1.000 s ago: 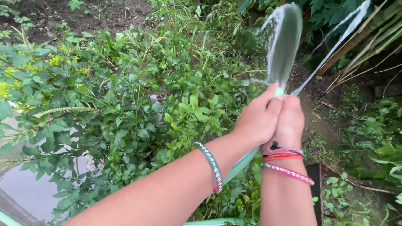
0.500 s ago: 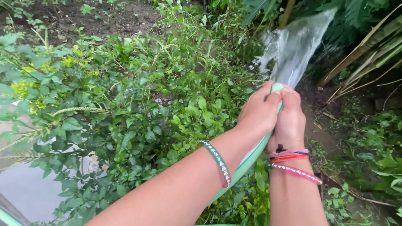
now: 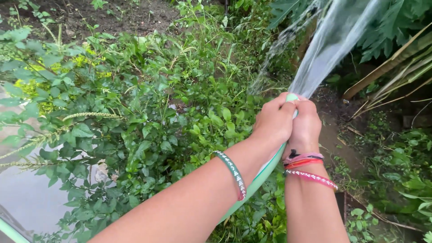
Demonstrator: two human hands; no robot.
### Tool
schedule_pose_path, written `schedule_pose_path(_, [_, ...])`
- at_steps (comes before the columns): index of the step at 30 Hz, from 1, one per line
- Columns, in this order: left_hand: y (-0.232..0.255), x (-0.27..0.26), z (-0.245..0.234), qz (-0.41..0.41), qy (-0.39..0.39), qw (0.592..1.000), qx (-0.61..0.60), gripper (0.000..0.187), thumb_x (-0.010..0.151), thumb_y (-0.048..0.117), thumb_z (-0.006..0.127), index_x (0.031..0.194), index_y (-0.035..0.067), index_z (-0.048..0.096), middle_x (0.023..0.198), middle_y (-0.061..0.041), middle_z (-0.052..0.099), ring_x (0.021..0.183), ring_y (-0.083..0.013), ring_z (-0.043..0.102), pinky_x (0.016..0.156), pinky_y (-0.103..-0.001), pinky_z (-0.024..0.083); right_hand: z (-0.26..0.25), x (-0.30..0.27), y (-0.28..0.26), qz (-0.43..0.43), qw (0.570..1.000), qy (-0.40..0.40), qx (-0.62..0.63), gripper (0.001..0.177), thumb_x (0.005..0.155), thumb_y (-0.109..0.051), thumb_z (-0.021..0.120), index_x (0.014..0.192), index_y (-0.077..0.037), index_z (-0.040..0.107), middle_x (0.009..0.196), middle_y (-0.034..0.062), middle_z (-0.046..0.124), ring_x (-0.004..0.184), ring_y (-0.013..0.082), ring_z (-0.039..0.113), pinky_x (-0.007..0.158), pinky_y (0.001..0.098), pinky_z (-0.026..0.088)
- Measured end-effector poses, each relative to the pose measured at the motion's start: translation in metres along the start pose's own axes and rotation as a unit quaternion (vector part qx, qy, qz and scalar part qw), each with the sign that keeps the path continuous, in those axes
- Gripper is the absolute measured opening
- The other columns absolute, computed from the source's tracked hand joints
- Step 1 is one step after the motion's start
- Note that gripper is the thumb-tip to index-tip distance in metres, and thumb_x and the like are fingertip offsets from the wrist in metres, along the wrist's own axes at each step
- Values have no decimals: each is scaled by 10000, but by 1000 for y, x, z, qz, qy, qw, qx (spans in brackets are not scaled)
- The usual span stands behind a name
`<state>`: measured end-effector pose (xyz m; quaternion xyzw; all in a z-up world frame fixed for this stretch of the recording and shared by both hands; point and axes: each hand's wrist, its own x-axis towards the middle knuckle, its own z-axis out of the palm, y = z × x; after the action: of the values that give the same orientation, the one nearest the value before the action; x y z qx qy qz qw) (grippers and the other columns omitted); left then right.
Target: Water the plants in the garden using a hose.
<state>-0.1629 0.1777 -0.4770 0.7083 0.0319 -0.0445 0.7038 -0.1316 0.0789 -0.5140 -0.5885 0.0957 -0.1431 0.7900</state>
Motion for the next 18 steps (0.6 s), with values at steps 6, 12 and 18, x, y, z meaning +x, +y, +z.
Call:
schedule_pose_path(6, [-4, 5, -5, -3, 19, 1000, 1, 364, 926, 361, 523, 1227, 292, 717, 1096, -139, 759, 1035, -338, 720, 890, -438, 538, 16, -8, -4, 33, 999, 24, 16, 376, 880, -221, 511, 1164, -60, 698, 1003, 61, 715, 899, 202, 677, 805, 335, 550])
schedule_pose_path(12, [-3, 0, -9, -7, 31, 999, 6, 367, 921, 375, 541, 1230, 278, 715, 1100, -142, 762, 1034, -336, 728, 880, -440, 544, 17, -4, 3, 42, 998, -8, 41, 362, 887, -209, 506, 1152, -45, 690, 998, 81, 707, 881, 215, 675, 791, 342, 555])
schedule_pose_path(18, [-12, 6, -13, -4, 50, 999, 11, 428, 917, 343, 524, 1316, 283, 667, 1182, -136, 728, 1078, -334, 692, 910, -433, 517, 23, -5, 7, 45, 999, -5, 28, 354, 883, -199, 524, 1166, -52, 676, 1014, 87, 711, 894, 207, 684, 794, 346, 561])
